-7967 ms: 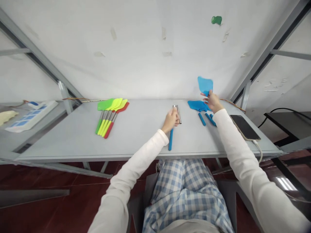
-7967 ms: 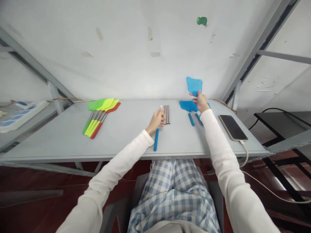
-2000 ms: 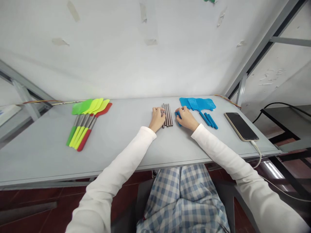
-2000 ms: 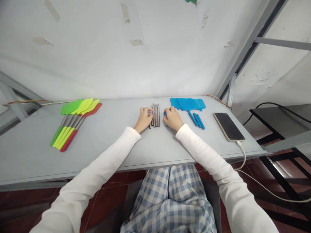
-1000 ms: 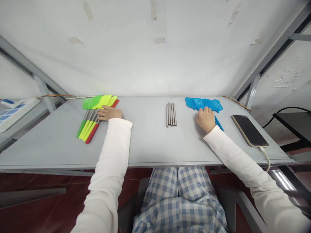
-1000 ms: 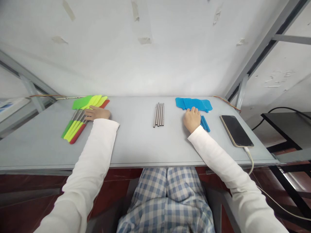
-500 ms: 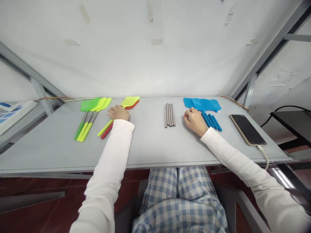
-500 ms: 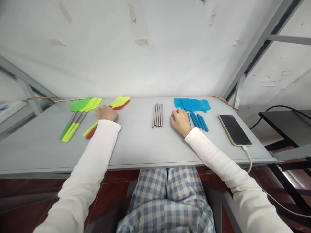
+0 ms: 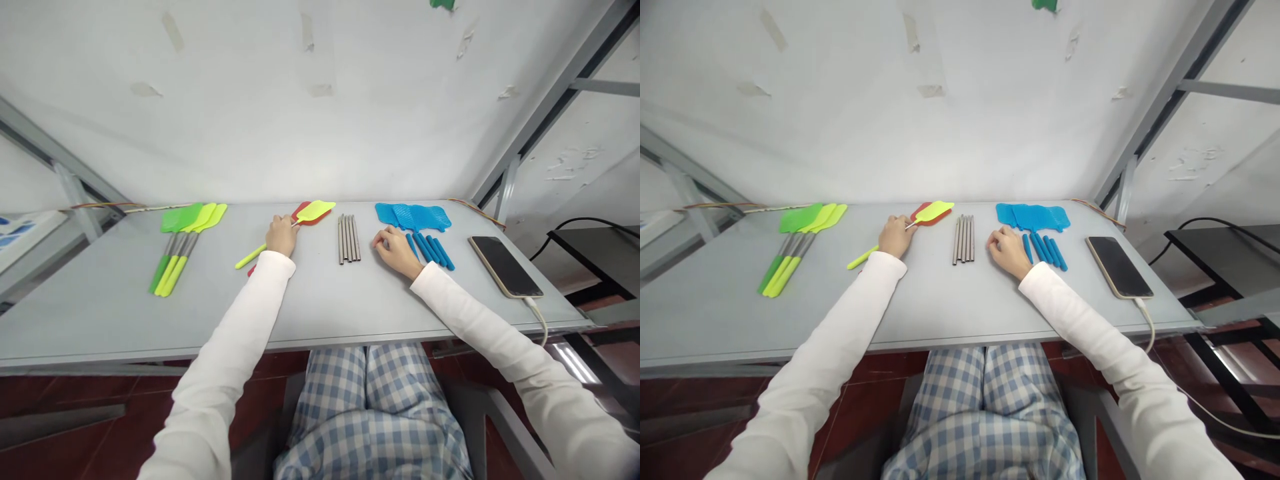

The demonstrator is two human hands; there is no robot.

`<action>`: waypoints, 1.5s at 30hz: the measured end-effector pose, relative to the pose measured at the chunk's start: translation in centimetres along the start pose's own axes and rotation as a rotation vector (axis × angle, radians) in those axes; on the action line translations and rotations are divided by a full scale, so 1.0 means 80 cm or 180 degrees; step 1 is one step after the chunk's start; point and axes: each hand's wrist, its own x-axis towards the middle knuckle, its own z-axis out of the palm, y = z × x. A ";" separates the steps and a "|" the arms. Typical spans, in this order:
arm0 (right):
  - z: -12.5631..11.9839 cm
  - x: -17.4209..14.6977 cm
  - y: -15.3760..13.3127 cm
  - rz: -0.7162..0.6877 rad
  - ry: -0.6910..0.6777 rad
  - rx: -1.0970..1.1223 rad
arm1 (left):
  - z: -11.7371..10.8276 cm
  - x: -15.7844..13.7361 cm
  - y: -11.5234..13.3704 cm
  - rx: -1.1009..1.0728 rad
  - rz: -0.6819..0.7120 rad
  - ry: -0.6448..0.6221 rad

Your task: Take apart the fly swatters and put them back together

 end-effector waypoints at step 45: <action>0.043 0.034 -0.017 -0.0268 -0.0189 0.0044 | 0.016 -0.032 0.076 -0.5774 -0.1386 -0.1766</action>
